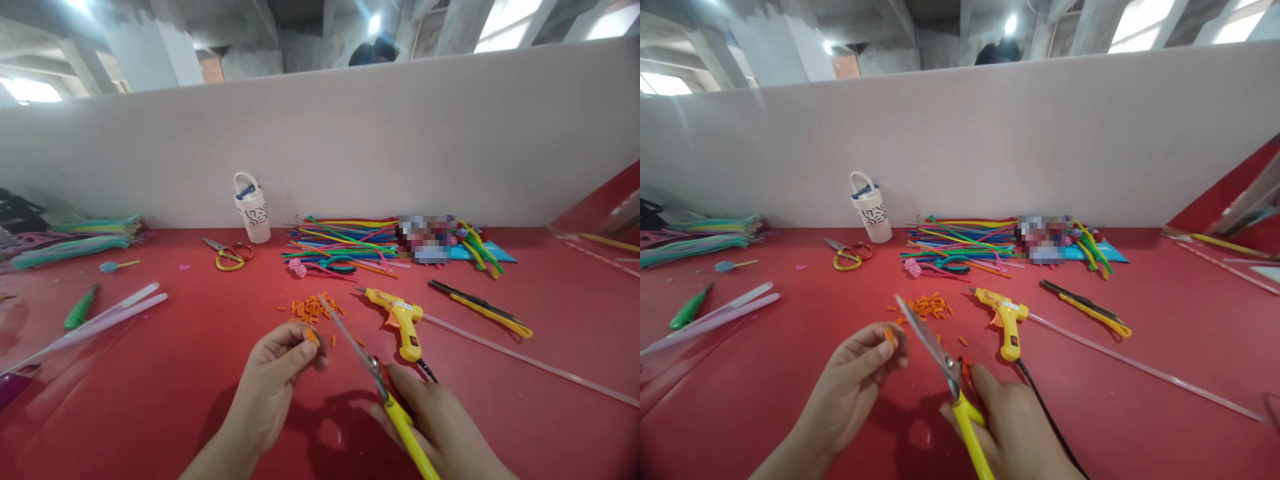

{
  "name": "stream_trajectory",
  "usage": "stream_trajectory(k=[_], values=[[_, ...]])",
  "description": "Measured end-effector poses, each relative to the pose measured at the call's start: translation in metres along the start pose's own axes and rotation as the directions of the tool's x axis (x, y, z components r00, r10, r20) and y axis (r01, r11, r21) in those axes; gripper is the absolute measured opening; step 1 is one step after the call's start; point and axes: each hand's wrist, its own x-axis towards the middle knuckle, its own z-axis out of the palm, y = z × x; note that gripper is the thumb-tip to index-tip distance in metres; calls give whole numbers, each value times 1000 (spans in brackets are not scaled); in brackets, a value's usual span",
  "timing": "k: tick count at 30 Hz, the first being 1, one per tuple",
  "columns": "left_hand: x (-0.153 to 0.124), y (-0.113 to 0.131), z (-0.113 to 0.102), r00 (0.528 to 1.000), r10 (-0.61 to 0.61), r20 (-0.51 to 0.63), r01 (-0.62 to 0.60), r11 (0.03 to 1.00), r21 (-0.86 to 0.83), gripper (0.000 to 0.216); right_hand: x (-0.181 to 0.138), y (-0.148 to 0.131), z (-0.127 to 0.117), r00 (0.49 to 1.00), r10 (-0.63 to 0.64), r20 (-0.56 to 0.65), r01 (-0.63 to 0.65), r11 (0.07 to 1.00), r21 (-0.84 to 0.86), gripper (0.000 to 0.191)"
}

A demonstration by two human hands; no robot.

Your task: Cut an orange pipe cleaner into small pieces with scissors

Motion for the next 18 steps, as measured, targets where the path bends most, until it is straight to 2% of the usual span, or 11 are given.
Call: stream_trajectory(k=[2,5,7,9,12,18], values=[[0,-5,1,992,-114,51,111,992,55,5,1,-6,-1,978,185,94,-205,934,294,32],[-3,-16,3,930,-340,139,311,930,194,10,0,-9,1,915,343,211,-401,720,567,35],[-5,-24,5,876,-441,195,383,882,274,14,-2,-8,5,894,339,293,-446,615,650,40],[-5,-30,7,845,-478,240,399,862,312,16,-3,-6,9,893,281,351,-450,551,703,46],[-5,-33,7,839,-482,252,398,860,319,18,-3,-6,12,892,253,374,-452,509,733,48],[-3,-34,4,853,-461,246,370,865,339,19,-3,-14,8,896,283,343,-444,521,729,46]])
